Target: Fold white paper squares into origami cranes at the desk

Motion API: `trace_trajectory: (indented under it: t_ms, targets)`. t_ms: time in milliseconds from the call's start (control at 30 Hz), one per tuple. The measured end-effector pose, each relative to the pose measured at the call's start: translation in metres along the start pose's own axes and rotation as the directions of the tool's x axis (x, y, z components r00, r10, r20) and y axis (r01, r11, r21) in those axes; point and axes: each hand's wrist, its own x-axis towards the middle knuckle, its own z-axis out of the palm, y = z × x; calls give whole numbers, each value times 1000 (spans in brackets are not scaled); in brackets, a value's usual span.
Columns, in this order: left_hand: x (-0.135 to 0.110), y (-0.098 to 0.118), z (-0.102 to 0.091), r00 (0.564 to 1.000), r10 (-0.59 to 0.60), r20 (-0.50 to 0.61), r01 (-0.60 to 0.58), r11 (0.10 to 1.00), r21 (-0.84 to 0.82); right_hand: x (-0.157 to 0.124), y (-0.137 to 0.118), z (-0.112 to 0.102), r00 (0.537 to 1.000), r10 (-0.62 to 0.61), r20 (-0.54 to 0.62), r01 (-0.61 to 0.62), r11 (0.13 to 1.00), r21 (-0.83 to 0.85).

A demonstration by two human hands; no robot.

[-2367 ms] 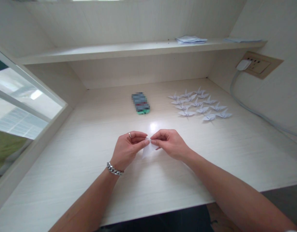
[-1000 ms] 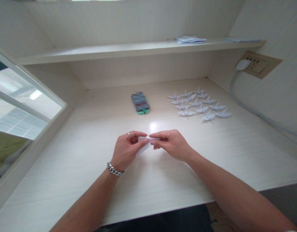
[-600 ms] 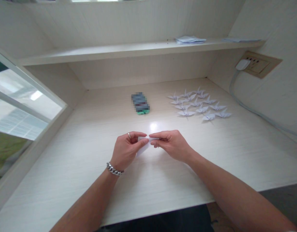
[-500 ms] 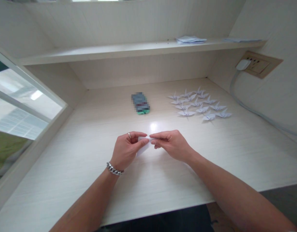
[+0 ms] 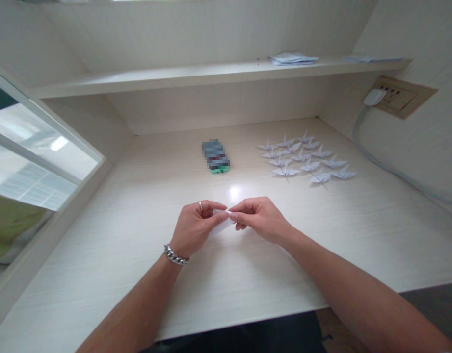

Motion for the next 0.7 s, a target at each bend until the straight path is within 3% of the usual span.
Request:
trace_trajectory:
  t_ms: [333,533,700]
  targets:
    - [2,-7,0,994,-98,-53,81,963,-258,2,3,4,996,85,15,-86,984,159]
    - [2,-5,0,995,-73,-69,62,986,-158,2,1,6,994,110,15,-111,975,192]
    - [2,-6,2,996,18,-82,-19,1000,-5,3,5,6,995,95,-4,-93,981,171]
